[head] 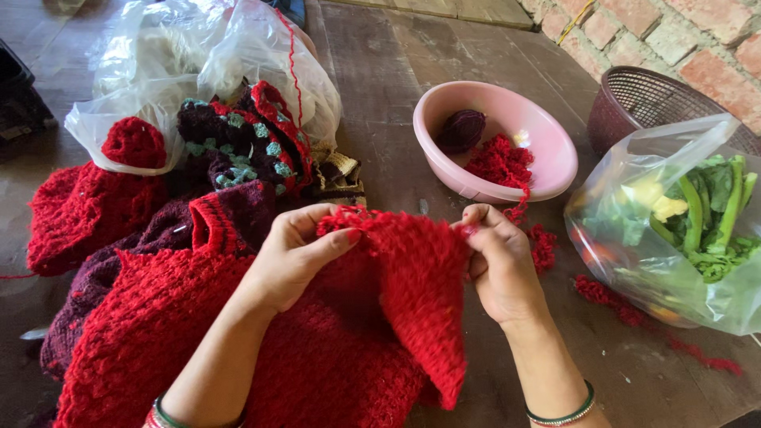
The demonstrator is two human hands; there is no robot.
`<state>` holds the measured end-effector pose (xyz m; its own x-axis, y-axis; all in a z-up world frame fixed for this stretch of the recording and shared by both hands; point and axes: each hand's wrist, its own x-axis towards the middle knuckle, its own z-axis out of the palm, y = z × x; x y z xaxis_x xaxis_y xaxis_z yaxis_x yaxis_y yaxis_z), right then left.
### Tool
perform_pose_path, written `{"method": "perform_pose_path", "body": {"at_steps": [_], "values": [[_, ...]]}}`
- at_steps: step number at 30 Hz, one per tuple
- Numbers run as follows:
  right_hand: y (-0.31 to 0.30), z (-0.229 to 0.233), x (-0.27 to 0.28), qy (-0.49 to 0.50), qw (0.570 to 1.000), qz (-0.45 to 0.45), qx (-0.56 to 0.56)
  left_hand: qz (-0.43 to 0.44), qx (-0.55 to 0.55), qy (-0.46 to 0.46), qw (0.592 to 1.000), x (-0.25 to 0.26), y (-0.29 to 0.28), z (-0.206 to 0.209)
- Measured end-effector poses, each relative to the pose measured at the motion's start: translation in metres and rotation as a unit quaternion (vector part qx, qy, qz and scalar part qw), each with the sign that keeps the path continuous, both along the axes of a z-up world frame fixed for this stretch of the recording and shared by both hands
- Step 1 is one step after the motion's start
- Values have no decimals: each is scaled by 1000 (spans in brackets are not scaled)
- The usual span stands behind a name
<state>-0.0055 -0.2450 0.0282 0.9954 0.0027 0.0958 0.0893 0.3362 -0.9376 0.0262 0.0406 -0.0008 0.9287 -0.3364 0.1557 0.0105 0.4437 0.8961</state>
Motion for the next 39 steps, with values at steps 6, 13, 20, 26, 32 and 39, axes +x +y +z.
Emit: {"method": "perform_pose_path", "body": {"at_steps": [6, 13, 20, 26, 32, 39], "values": [[21, 16, -11, -101, 981, 71, -147, -33, 39, -34, 998, -4, -12, -5], [45, 28, -25, -164, 932, 81, -312, -55, 41, -34, 997, -10, -22, -2], [48, 13, -25, -46, 965, 95, -241, -77, 38, -11, 996, -15, -23, 3], [48, 8, -26, -102, 943, 91, -304, -78, -126, 61, 987, -18, -29, 2], [45, -2, -22, -51, 966, 120, -222, -37, -200, 137, 969, -12, -28, 0], [42, -9, -19, 23, 984, 158, -83, -6, -227, 144, 963, -8, -22, 1]]}}
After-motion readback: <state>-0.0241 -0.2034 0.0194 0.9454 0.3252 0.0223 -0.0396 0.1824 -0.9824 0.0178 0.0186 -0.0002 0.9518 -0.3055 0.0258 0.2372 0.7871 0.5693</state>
